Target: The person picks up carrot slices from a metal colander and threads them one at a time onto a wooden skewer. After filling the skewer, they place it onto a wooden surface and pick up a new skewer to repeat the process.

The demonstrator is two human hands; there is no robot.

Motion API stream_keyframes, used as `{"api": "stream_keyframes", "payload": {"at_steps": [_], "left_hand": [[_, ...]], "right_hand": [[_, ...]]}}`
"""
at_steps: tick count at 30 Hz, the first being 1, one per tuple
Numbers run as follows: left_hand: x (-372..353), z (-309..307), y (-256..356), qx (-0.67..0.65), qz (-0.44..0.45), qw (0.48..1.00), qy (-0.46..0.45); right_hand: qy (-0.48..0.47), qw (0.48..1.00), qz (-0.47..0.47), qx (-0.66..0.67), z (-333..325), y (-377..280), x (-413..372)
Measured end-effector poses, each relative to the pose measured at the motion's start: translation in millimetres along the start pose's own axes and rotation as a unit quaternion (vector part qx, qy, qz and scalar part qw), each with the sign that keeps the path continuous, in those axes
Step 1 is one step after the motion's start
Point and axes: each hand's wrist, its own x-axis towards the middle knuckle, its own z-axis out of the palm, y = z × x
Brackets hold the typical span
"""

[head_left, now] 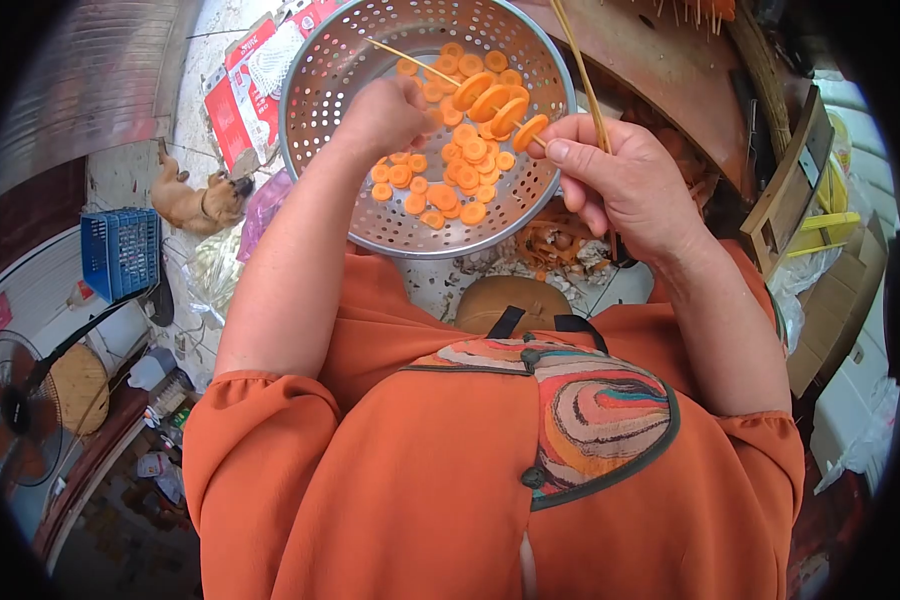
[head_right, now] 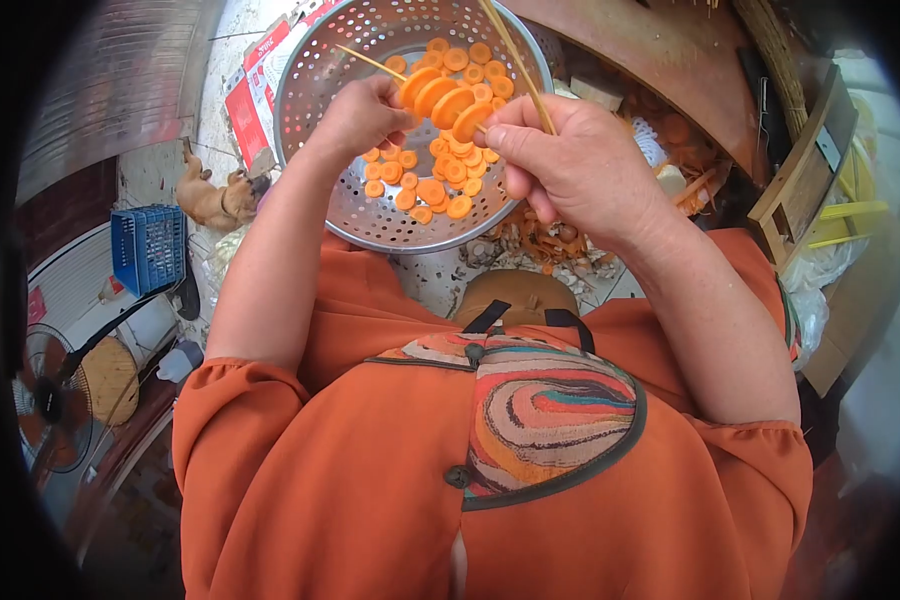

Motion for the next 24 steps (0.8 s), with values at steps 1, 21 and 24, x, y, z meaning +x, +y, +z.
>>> {"api": "stream_keyframes", "payload": {"at_steps": [1, 21, 24], "left_hand": [[-2, -11, 5, -0.142, 0.023, 0.989, 0.037], [-5, -49, 24, -0.602, 0.12, 0.773, 0.161], [-4, -46, 23, -0.543, 0.162, 0.802, 0.19]], "right_hand": [[0.001, 1.0, -0.005, -0.002, 1, 0, 0], [0.021, 1.0, -0.015, -0.008, 0, 3, 1], [0.024, 1.0, -0.012, -0.002, 0, 4, 0]]}}
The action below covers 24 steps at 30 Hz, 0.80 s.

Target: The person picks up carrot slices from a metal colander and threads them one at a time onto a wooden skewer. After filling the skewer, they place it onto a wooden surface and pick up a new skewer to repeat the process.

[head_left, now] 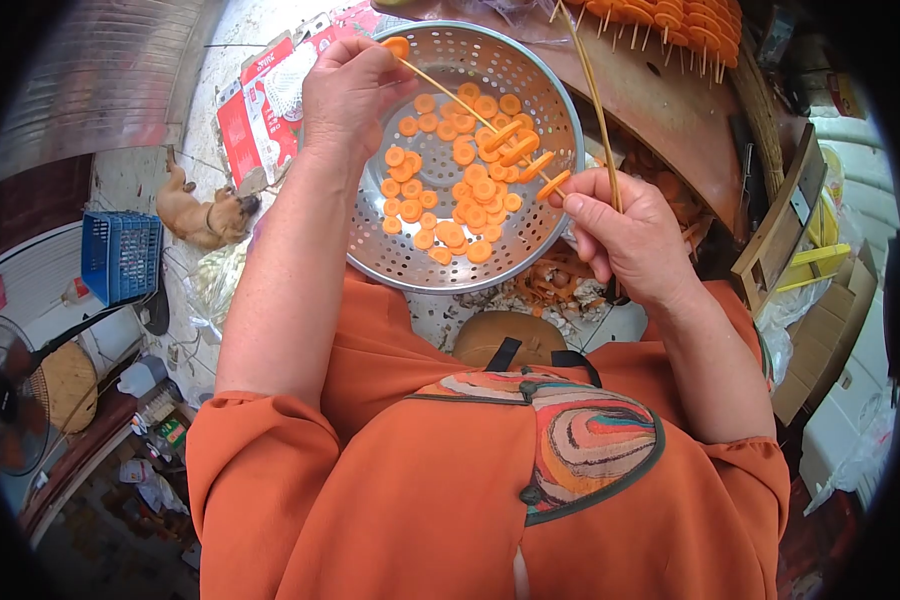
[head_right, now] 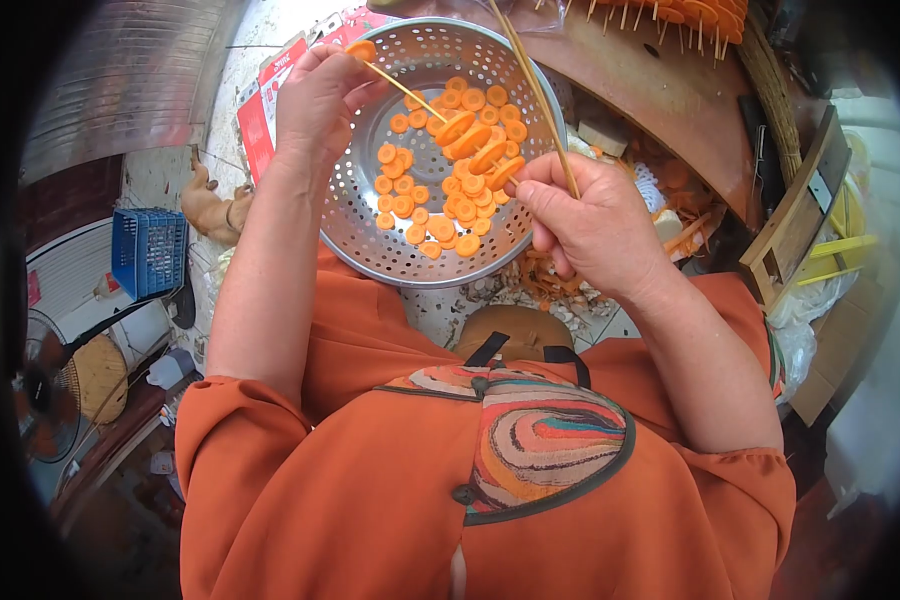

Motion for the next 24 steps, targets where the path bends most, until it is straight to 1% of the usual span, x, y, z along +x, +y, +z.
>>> {"api": "stream_keyframes", "payload": {"at_steps": [1, 2, 4, 5, 7, 10, 21, 23, 24], "left_hand": [[-1, 1, -1, 0.043, 0.032, 0.999, -0.01], [-2, 2, -2, 0.042, 0.031, 0.999, -0.011], [-12, 10, -1, 0.002, -0.011, 0.999, -0.04], [-17, 14, -2, 0.001, -0.011, 0.999, -0.041], [-32, 27, -6, -0.003, -0.074, 0.99, -0.117], [-51, 43, -6, -0.011, -0.081, 0.985, -0.15], [-54, 47, -10, 0.009, -0.074, 0.986, -0.15], [-52, 45, -11, 0.001, -0.055, 0.985, -0.161], [-52, 45, -12, 0.001, -0.06, 0.985, -0.159]], "right_hand": [[0.003, 1.0, 0.001, 0.004, 0, 0, 0], [0.005, 1.0, 0.002, 0.004, 0, 0, -1], [-0.001, 1.0, 0.002, 0.025, 1, -1, -3], [0.001, 1.0, 0.002, 0.024, 1, -3, -3], [0.006, 0.998, -0.012, 0.057, 1, -6, -2], [0.016, 0.997, -0.019, 0.068, -3, -7, 3], [0.025, 0.998, -0.021, 0.062, -4, -7, 1], [0.031, 0.998, -0.028, 0.055, -3, -8, 1], [0.031, 0.998, -0.023, 0.055, -4, -8, 1]]}}
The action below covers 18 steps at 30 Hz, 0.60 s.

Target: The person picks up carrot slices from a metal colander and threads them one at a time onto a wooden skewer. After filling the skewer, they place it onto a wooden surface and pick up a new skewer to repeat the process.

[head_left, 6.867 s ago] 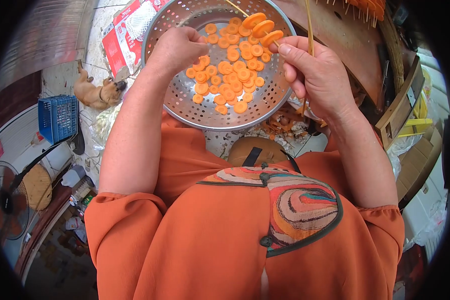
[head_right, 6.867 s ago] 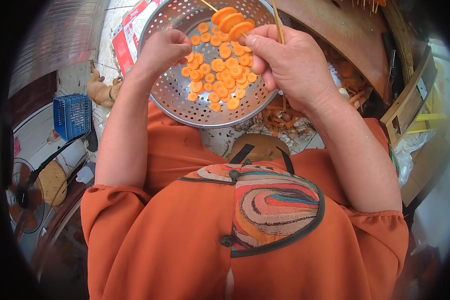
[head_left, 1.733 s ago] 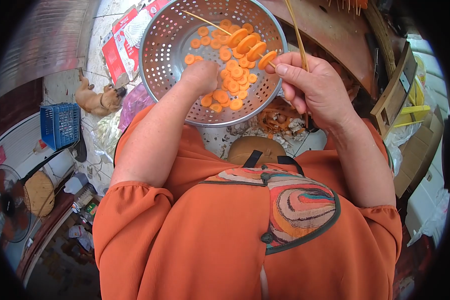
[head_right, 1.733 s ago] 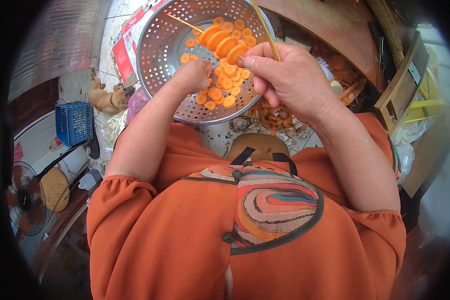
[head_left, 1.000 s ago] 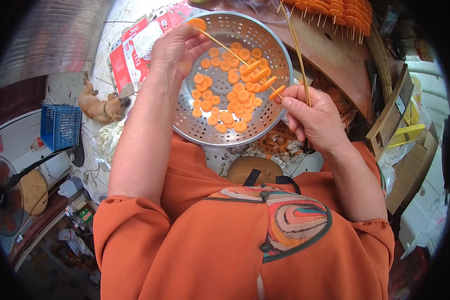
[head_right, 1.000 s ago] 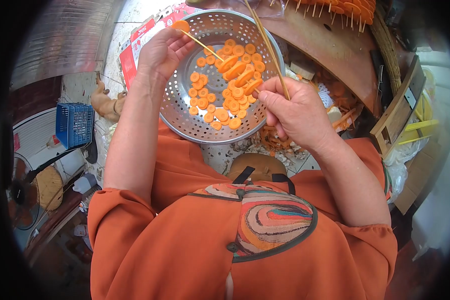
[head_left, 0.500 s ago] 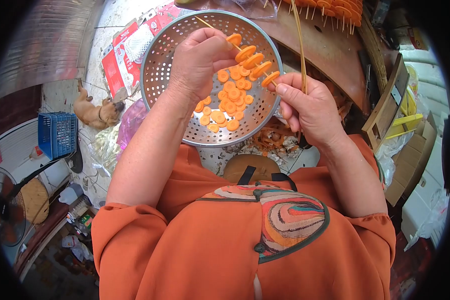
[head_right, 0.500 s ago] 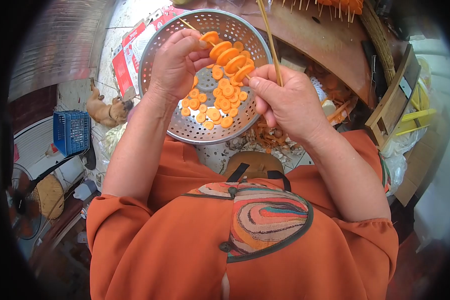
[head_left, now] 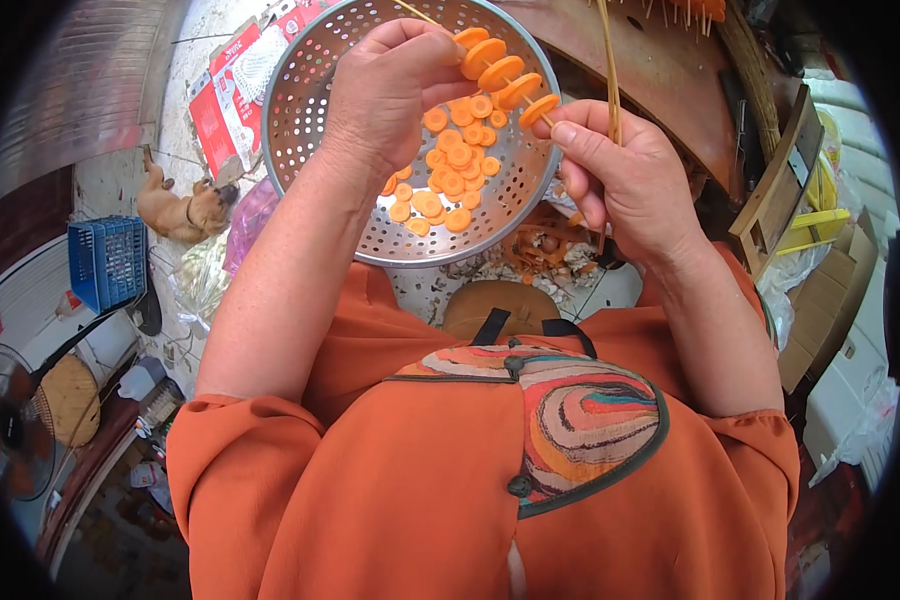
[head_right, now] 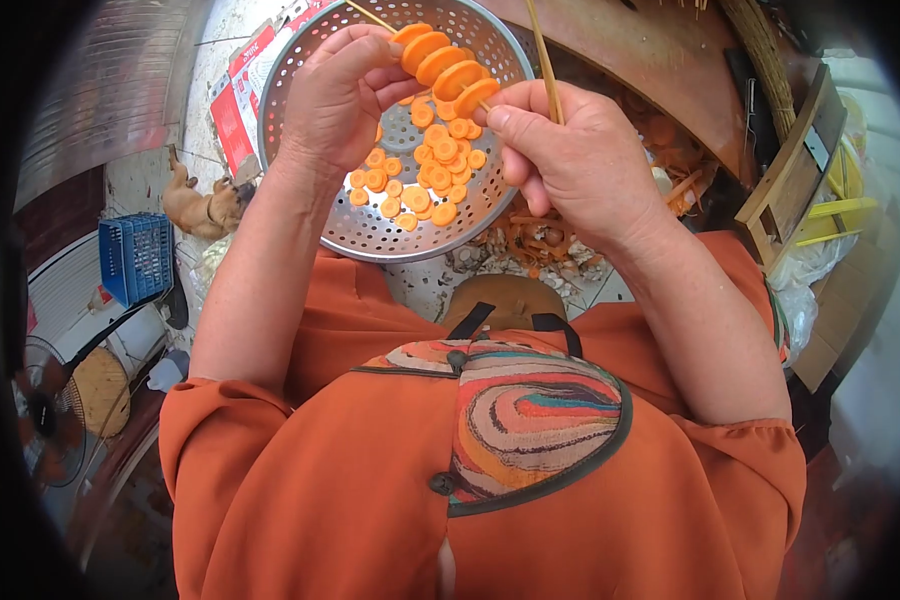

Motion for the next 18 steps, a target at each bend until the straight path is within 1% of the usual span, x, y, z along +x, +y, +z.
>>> {"api": "stream_keyframes", "payload": {"at_steps": [2, 3, 4, 6, 7, 8, 9, 10, 11, 12, 14, 18], "left_hand": [[1, -2, -1, -0.004, 0.019, 1.0, -0.013], [6, -6, 1, -0.036, 0.009, 0.999, -0.032], [7, -8, 1, -0.036, 0.006, 0.999, -0.031], [10, -9, 3, 0.044, -0.026, 0.998, 0.025], [10, -20, -9, 0.222, 0.028, 0.975, 0.0], [9, -22, -16, 0.221, 0.026, 0.975, 0.002], [8, -24, -21, 0.369, -0.062, 0.925, -0.073], [7, -24, -26, 0.502, -0.148, 0.839, -0.145], [3, -23, -33, 0.574, -0.166, 0.774, -0.208], [-1, -21, -43, 0.637, -0.182, 0.699, -0.268], [-7, -22, -75, 0.684, -0.268, 0.599, -0.319], [-16, -21, -91, 0.692, -0.292, 0.579, -0.317]], "right_hand": [[-0.006, 1.0, -0.017, 0.004, -1, -1, 0], [-0.001, 1.0, -0.025, 0.012, -1, 0, 0], [-0.001, 1.0, -0.022, 0.013, -2, 0, 1], [0.013, 0.998, -0.042, 0.04, -6, 2, 2], [0.01, 0.997, -0.04, 0.059, -7, 4, 3], [0.009, 0.998, -0.038, 0.059, -7, 5, 3], [0.003, 0.998, -0.035, 0.051, -6, 6, 3], [-0.003, 0.998, -0.034, 0.043, -5, 6, 3], [-0.004, 0.999, -0.033, 0.043, -4, 7, 3], [-0.008, 0.999, -0.021, 0.034, -2, 7, 2], [-0.011, 1.0, -0.008, 0.025, -1, 7, 2], [-0.012, 1.0, -0.001, 0.016, 0, 7, 1]]}}
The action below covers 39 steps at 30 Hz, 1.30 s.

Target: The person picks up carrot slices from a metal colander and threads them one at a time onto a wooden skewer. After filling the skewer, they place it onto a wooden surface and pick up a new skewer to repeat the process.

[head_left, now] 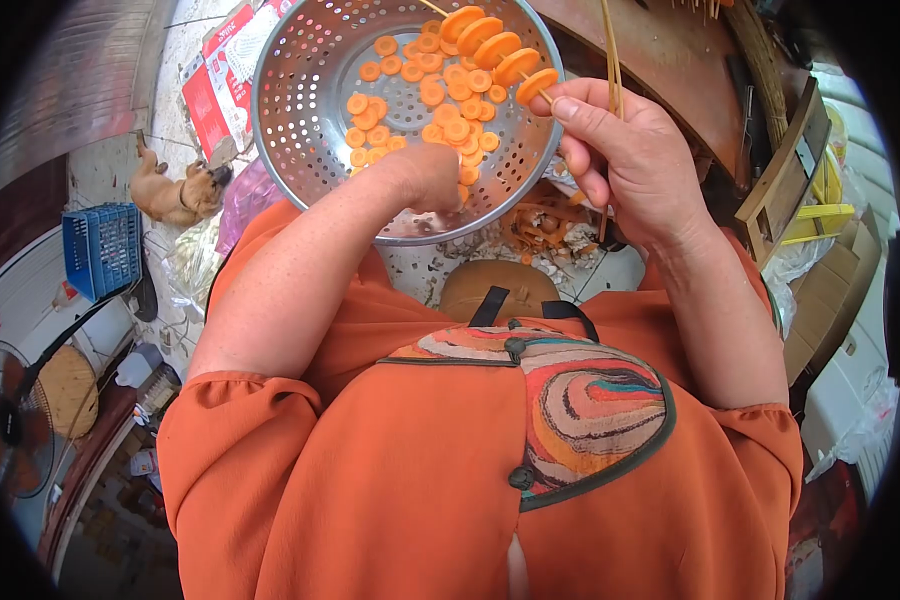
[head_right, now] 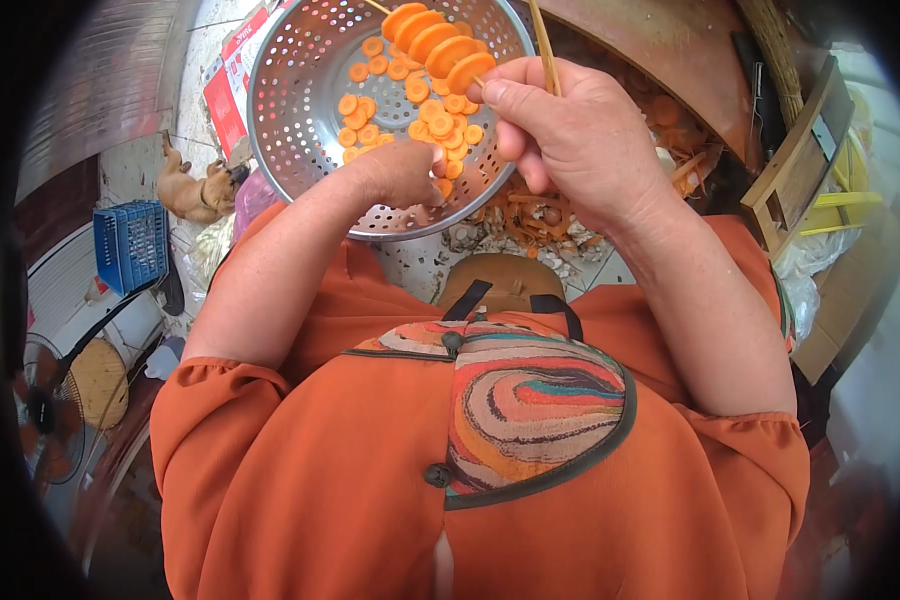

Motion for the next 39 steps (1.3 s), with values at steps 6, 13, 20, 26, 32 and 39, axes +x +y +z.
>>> {"api": "stream_keyframes", "payload": {"at_steps": [6, 13, 20, 26, 32, 39], "left_hand": [[1, -5, -6, -0.102, 0.022, 0.994, -0.016], [-1, -14, -10, -0.178, 0.021, 0.981, -0.076], [-32, -75, -49, -0.591, 0.116, 0.74, 0.3], [-57, -96, -63, -0.769, 0.178, 0.5, 0.356], [-57, -94, -70, -0.771, 0.181, 0.489, 0.367], [-53, -95, -64, -0.768, 0.196, 0.461, 0.398]], "right_hand": [[-0.004, 1.0, 0.009, -0.01, 0, 1, 0], [-0.015, 1.0, 0.017, -0.021, -1, 1, 1], [-0.022, 0.998, 0.031, -0.047, 0, 0, -3], [-0.027, 0.997, 0.047, -0.05, 4, 0, -3], [-0.032, 0.997, 0.046, -0.045, 6, 0, -2], [-0.034, 0.998, 0.046, -0.039, 6, 1, -2]]}}
